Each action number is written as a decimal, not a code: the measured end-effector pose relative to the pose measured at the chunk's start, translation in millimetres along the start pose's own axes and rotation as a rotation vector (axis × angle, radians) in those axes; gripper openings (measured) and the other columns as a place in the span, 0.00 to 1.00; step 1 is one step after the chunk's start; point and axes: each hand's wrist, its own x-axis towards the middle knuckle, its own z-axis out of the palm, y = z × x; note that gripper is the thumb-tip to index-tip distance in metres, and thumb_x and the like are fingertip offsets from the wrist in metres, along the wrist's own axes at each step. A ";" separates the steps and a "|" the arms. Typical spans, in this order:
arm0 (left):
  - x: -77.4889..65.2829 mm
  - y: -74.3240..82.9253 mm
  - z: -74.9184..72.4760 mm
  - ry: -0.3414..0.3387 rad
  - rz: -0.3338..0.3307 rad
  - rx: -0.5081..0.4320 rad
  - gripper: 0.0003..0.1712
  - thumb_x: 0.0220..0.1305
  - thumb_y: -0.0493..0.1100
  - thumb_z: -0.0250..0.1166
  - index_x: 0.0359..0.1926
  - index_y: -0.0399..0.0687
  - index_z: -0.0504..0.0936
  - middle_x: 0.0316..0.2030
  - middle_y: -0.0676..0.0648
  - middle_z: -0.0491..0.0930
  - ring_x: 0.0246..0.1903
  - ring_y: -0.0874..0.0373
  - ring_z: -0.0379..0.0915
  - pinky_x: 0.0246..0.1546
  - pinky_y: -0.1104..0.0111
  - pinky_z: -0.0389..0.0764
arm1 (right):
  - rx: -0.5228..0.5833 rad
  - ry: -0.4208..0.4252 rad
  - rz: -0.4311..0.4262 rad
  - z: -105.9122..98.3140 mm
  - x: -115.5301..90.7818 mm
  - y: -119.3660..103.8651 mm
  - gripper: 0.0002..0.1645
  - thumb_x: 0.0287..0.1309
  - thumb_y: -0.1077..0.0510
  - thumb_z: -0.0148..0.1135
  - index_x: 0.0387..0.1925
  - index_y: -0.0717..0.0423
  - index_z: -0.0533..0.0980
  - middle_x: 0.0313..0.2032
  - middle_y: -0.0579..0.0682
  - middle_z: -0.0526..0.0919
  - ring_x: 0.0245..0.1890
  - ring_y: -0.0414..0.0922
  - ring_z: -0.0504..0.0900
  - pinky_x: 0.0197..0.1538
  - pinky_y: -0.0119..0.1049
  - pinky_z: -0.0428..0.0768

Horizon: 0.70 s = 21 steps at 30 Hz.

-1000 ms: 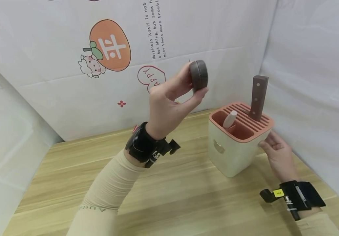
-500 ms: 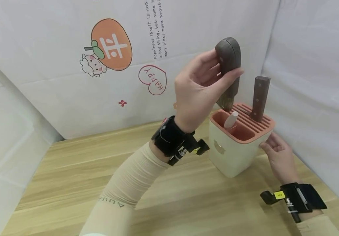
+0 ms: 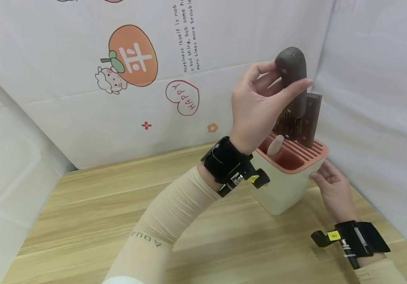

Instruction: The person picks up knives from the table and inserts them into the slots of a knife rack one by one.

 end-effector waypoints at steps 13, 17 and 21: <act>10.8 -8.4 15.1 0.090 -0.097 0.066 0.22 0.56 0.33 0.78 0.49 0.43 0.77 0.45 0.58 0.85 0.35 0.79 0.80 0.38 0.81 0.82 | 0.000 0.027 -0.024 0.8 -0.4 3.6 0.31 0.73 0.76 0.47 0.73 0.58 0.68 0.60 0.44 0.83 0.58 0.35 0.80 0.56 0.22 0.77; 10.9 -25.8 18.4 0.019 -0.107 0.209 0.24 0.57 0.34 0.78 0.51 0.40 0.78 0.47 0.57 0.83 0.40 0.80 0.79 0.39 0.84 0.80 | 0.014 0.033 -0.034 1.2 0.6 4.8 0.31 0.73 0.76 0.47 0.73 0.58 0.68 0.60 0.45 0.83 0.58 0.35 0.80 0.56 0.22 0.77; 5.7 -46.6 20.0 -0.023 -0.155 0.337 0.25 0.57 0.37 0.79 0.53 0.41 0.77 0.45 0.58 0.81 0.39 0.80 0.76 0.38 0.86 0.78 | 0.025 0.033 -0.040 1.5 1.3 6.5 0.31 0.73 0.76 0.47 0.73 0.60 0.67 0.60 0.46 0.82 0.58 0.36 0.81 0.56 0.23 0.78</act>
